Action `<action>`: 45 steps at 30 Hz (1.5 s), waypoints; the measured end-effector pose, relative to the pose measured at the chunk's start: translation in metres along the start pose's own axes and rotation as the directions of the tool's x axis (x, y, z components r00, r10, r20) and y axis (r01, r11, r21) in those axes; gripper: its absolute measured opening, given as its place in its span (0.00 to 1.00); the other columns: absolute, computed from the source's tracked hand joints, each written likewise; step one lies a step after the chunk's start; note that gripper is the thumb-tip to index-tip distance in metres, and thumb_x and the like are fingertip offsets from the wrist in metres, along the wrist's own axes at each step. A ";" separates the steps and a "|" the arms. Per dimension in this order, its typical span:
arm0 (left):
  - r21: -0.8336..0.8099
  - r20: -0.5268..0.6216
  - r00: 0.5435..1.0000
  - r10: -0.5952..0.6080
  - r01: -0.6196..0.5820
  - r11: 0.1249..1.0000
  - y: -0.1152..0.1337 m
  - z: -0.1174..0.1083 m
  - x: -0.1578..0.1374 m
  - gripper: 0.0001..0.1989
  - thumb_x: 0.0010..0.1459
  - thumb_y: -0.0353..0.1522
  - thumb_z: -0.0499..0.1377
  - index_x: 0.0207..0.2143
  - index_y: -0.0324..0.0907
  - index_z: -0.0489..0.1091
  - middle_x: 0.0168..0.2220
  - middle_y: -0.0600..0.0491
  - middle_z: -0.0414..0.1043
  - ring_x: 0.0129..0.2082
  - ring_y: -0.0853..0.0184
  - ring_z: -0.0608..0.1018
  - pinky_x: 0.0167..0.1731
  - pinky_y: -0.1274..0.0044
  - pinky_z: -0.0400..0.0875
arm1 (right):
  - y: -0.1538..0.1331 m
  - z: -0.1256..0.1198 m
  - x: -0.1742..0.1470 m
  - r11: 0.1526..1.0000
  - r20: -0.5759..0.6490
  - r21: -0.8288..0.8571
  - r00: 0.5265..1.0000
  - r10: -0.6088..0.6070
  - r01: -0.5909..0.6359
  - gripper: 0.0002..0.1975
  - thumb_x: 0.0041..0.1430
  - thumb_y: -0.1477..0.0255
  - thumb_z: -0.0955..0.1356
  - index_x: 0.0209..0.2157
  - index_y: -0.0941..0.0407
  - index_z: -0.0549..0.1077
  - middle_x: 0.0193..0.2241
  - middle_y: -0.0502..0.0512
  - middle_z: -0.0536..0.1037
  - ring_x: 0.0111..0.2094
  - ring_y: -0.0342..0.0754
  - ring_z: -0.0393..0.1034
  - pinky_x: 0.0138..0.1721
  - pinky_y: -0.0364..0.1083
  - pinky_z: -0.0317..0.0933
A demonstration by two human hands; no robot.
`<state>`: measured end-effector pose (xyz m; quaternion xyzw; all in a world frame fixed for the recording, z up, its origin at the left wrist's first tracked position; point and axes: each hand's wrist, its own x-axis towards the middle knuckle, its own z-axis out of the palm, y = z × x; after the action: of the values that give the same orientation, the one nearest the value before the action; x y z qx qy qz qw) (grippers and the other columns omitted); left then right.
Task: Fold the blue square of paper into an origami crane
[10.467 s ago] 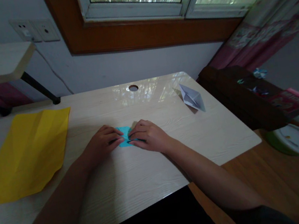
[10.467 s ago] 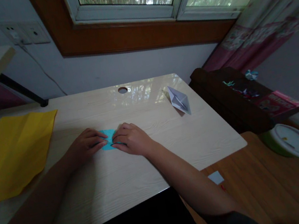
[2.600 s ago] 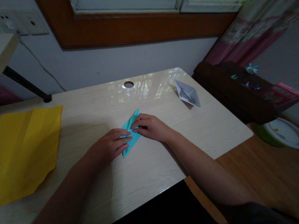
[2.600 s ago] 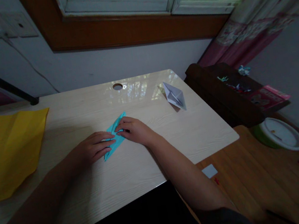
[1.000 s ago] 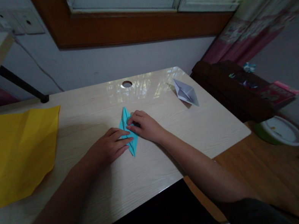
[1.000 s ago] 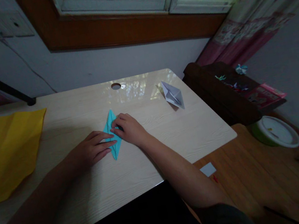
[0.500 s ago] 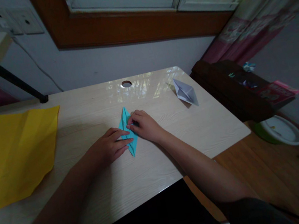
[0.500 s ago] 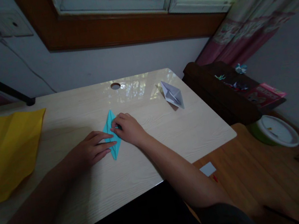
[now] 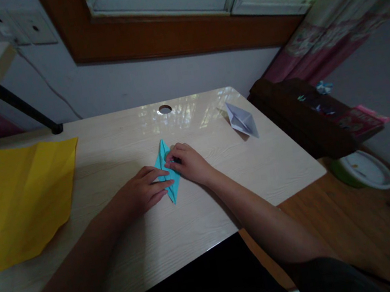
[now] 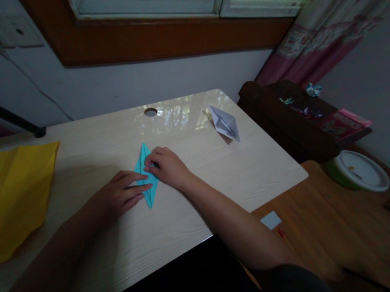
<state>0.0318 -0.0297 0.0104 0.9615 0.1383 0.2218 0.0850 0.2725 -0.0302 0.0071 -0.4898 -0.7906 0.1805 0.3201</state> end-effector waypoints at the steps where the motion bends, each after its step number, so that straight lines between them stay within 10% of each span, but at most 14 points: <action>1: -0.001 -0.001 1.000 0.002 -0.002 1.000 0.000 0.000 0.000 0.15 0.69 0.32 0.58 0.55 0.45 0.76 0.56 0.45 0.73 0.54 0.57 0.72 0.55 0.62 0.74 | 0.000 0.000 0.000 1.000 0.000 -0.001 1.000 0.007 -0.007 0.03 0.64 0.71 0.72 0.35 0.55 0.77 0.35 0.53 0.74 0.40 0.49 0.68 0.45 0.49 0.60; 36: -0.057 0.036 0.999 0.013 -0.011 0.998 0.014 -0.008 0.000 0.15 0.67 0.31 0.60 0.55 0.49 0.76 0.52 0.46 0.75 0.52 0.59 0.76 0.53 0.64 0.75 | -0.001 -0.003 0.001 0.999 0.022 0.005 0.999 0.032 -0.032 0.04 0.63 0.70 0.73 0.35 0.55 0.76 0.35 0.53 0.74 0.40 0.49 0.67 0.46 0.49 0.59; 45: -0.142 0.000 1.000 -0.009 0.009 0.990 0.016 -0.007 0.000 0.07 0.68 0.30 0.59 0.40 0.43 0.78 0.45 0.49 0.76 0.42 0.65 0.79 0.43 0.73 0.75 | -0.003 -0.005 0.000 0.999 0.033 0.000 0.999 0.040 -0.040 0.04 0.63 0.69 0.73 0.36 0.54 0.76 0.35 0.53 0.73 0.40 0.49 0.66 0.47 0.49 0.60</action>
<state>0.0320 -0.0441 0.0201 0.9522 0.1266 0.2312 0.1543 0.2739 -0.0316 0.0121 -0.5023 -0.7858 0.1951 0.3037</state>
